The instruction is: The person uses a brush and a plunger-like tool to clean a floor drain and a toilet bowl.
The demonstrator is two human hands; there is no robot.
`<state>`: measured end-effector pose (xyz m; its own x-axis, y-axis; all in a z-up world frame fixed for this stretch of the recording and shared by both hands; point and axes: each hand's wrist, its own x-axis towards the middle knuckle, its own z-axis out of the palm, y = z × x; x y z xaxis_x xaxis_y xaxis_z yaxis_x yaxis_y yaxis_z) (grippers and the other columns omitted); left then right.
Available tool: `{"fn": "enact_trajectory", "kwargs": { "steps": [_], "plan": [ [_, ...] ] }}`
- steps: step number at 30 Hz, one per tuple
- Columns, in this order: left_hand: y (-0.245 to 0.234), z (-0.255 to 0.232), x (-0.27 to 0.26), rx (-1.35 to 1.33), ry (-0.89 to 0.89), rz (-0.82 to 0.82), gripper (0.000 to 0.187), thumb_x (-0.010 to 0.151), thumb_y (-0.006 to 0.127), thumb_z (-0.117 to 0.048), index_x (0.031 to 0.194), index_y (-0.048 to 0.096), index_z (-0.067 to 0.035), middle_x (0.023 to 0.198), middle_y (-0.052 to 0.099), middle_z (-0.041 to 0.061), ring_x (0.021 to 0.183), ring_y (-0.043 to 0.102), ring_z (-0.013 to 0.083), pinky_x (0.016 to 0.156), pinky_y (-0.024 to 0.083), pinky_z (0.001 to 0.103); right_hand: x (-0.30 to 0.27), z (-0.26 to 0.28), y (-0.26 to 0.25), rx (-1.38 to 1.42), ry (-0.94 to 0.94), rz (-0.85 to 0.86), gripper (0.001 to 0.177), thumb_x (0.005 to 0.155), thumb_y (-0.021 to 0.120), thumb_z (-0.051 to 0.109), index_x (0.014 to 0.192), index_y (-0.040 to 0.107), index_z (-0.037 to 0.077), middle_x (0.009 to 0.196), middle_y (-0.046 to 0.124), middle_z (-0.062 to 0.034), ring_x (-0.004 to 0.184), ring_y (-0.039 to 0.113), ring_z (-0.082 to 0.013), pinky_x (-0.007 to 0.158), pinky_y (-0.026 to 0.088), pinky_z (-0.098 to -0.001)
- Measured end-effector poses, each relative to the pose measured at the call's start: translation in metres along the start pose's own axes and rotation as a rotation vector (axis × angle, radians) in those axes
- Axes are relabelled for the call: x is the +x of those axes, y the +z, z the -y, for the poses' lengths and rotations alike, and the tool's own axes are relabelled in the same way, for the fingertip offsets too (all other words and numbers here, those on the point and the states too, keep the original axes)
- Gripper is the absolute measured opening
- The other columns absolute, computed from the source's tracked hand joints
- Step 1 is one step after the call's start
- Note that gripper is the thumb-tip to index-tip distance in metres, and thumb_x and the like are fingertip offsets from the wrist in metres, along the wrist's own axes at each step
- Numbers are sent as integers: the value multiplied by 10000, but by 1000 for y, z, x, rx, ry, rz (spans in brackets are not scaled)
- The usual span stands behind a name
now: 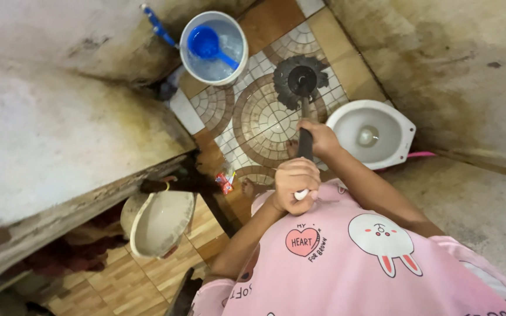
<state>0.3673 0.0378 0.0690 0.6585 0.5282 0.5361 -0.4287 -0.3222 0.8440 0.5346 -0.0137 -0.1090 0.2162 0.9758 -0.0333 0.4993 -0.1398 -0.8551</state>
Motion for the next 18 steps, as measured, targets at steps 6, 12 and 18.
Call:
{"fn": "enact_trajectory", "kwargs": {
  "steps": [6,12,18],
  "plan": [
    [23,28,22,-79,7,92,44,685,645,-67,710,615,-48,730,637,90,704,649,291,754,562,395,-4,-18,-28,130,-96,-160,210,895,617,-12,1090,625,66,1173,707,-132,1124,699,-324,972,540,-378],
    [38,41,40,-104,34,153,33,702,639,-51,717,611,-42,742,630,98,719,649,298,773,571,408,-7,-32,-47,-40,-114,-316,227,886,642,17,1112,649,41,1216,683,-192,1104,688,-353,929,544,-368],
    [45,43,51,-118,40,171,43,706,641,-68,717,607,-46,742,621,102,722,646,306,773,570,414,-10,-33,-55,-77,-17,-364,223,881,695,43,1102,686,66,1170,694,-206,1067,712,-373,820,568,-384]
  ]
}}
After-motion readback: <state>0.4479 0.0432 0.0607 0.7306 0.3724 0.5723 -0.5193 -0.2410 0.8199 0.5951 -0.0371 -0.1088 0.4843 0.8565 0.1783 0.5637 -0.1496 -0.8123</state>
